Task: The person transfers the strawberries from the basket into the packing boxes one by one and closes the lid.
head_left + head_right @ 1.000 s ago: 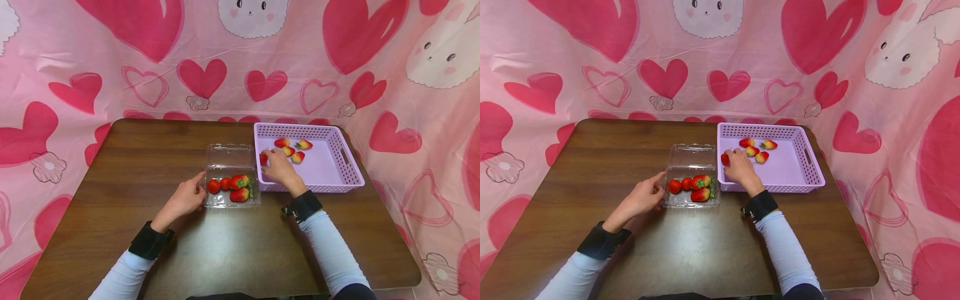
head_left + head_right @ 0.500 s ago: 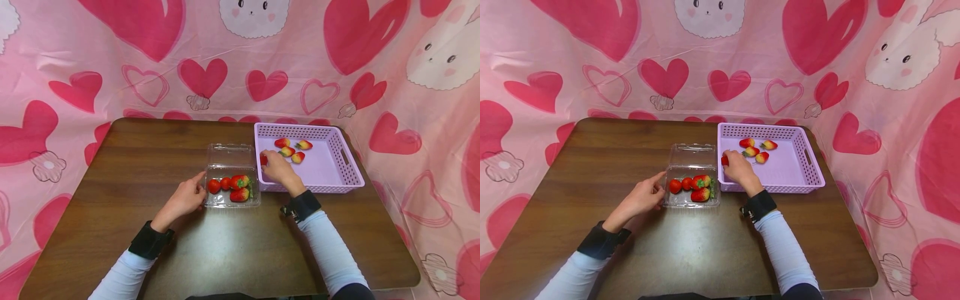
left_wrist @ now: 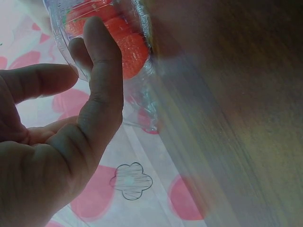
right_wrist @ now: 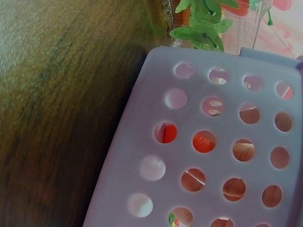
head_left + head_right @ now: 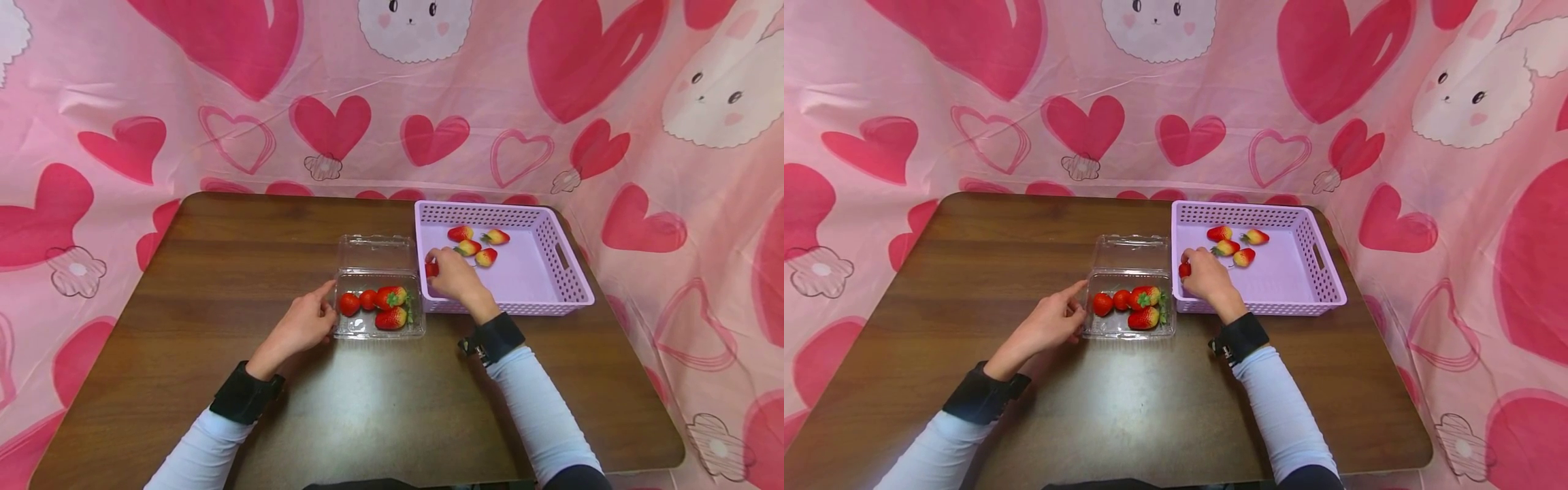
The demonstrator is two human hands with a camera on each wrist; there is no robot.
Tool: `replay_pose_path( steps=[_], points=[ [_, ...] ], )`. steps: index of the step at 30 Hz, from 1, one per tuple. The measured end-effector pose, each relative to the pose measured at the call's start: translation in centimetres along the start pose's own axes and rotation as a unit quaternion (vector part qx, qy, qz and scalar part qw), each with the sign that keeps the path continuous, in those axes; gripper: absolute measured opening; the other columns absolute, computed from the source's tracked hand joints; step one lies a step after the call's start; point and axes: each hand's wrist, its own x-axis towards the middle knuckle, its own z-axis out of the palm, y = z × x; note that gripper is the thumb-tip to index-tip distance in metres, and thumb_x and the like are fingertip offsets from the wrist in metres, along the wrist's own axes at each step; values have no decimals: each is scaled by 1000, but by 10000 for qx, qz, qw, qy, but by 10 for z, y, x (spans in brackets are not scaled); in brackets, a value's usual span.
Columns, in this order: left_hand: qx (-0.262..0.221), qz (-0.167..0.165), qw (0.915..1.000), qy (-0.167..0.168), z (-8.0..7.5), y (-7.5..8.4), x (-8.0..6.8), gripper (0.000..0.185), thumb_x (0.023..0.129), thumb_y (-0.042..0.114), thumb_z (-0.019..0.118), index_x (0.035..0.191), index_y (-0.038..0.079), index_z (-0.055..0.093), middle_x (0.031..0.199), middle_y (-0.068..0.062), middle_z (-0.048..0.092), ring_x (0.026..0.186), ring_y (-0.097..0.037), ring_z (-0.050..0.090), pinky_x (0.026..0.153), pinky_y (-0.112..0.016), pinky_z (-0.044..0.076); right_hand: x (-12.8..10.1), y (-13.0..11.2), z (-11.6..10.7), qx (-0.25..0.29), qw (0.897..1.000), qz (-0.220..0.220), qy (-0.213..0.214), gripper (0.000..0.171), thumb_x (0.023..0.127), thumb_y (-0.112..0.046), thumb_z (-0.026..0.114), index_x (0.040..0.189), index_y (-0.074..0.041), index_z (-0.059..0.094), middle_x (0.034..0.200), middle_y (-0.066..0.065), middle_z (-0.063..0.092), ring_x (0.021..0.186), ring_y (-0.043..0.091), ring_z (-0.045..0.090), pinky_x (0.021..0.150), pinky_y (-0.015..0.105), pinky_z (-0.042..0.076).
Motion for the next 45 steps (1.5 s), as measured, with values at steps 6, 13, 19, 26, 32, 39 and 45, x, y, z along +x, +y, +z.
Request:
replay_pose_path(
  steps=[6,13,19,26,32,39,45],
  points=[
    [-36,-44,10000,-18,0,0,0,68,101,2,57,163,-1,31,85,-11,58,58,-21,61,55,-34,51,-1,-1,0,49,10000,-20,63,36,87,-7,76,122,0,68,108,19,63,98,35,61,88,52,54],
    [-6,-20,10000,-22,0,0,0,68,101,2,57,163,-1,31,84,-10,57,58,-21,61,55,-34,51,0,0,0,117,9998,-107,102,30,88,-6,75,116,2,68,101,18,63,95,35,59,90,50,52],
    [-70,-75,9999,-31,0,0,0,69,101,3,58,164,-1,30,84,-11,57,58,-23,64,55,-33,53,0,2,0,188,9998,-32,-24,27,87,-5,75,112,1,68,98,17,63,93,34,59,88,49,52],
    [-130,-74,9999,-21,0,0,0,69,101,1,57,164,0,29,83,-11,58,58,-22,65,57,-35,56,0,2,0,230,9996,51,-159,26,88,-6,76,111,1,67,98,16,64,93,34,60,87,49,53],
    [-99,-72,9999,-18,-1,2,1,70,101,2,57,165,1,28,82,-11,59,58,-23,66,57,-34,55,-1,2,-1,270,9996,77,-81,26,88,-6,76,111,1,67,96,16,64,91,34,60,85,48,53],
    [-120,-119,9999,-9,1,0,2,72,101,3,58,166,2,25,81,-11,60,57,-23,65,59,-36,56,-5,2,-3,254,9994,-89,196,25,86,-5,75,109,2,67,92,16,63,89,35,59,84,49,52],
    [-166,-132,9998,-3,1,0,2,73,101,2,56,166,3,24,80,-11,60,57,-23,65,60,-37,57,-7,2,-3,314,9988,-174,327,25,86,-5,74,109,2,66,90,15,63,87,34,58,83,49,52]
  ],
)
